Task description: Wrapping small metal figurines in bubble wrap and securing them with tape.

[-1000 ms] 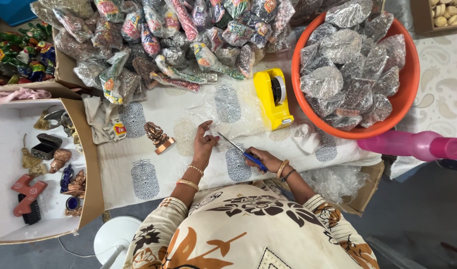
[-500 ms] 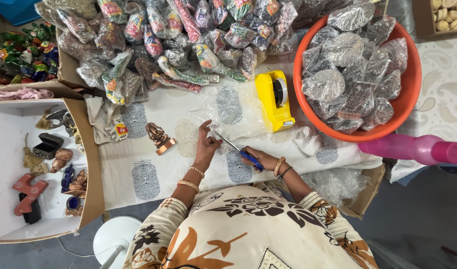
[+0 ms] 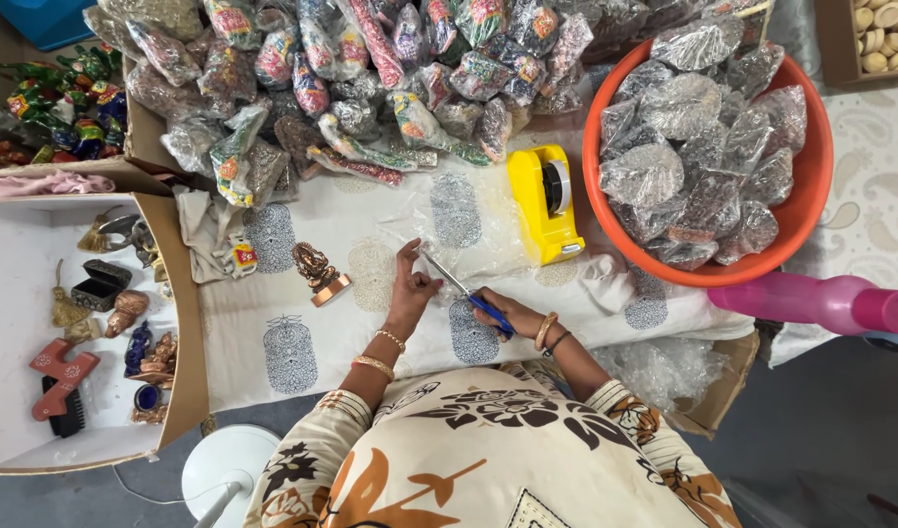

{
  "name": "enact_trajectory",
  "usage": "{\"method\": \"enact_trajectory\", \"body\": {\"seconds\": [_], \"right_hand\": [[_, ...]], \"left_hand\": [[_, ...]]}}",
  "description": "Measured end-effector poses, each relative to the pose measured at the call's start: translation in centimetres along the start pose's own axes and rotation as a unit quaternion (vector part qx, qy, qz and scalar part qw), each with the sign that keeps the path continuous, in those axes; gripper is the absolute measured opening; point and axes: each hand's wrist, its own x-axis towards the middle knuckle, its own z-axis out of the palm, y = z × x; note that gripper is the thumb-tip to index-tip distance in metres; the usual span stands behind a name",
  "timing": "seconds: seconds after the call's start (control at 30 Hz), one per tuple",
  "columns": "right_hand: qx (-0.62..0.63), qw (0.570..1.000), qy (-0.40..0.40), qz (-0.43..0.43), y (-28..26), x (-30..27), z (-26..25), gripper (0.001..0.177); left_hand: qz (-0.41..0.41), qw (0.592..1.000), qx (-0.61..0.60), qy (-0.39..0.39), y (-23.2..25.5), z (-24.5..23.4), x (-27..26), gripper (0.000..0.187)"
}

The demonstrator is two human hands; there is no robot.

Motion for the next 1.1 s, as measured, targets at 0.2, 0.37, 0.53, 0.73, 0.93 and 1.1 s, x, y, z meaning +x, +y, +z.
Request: {"method": "enact_trajectory", "body": {"seconds": [0.2,0.37,0.53,0.73,0.93,1.1], "right_hand": [[-0.025,0.999,0.029,-0.018,-1.3,0.5,0.2,0.035],[-0.037,0.998,0.037,-0.02,-1.5,0.5,0.2,0.033],[-0.046,0.998,0.035,-0.009,-1.8,0.3,0.0,0.035],[-0.027,1.0,-0.004,0.01,-2.0,0.9,-0.4,0.04],[-0.008,1.0,-0.023,-0.006,-2.9,1.4,-0.7,0.043],[-0.062,0.998,0.004,0.006,-3.4,1.4,-0.9,0.038]], "left_hand": [[-0.002,1.0,-0.014,0.0,-0.3,-0.1,0.1,0.096],[-0.011,1.0,-0.028,0.009,-0.3,-0.2,0.1,0.084],[-0.04,0.997,-0.056,0.044,0.1,-0.3,0.4,0.062],[0.037,0.997,0.006,0.062,0.1,-0.1,1.0,0.068],[0.003,0.998,0.012,0.06,-0.6,-0.4,1.1,0.095],[0.006,0.999,0.007,0.048,-0.4,-0.5,1.1,0.1]]}}
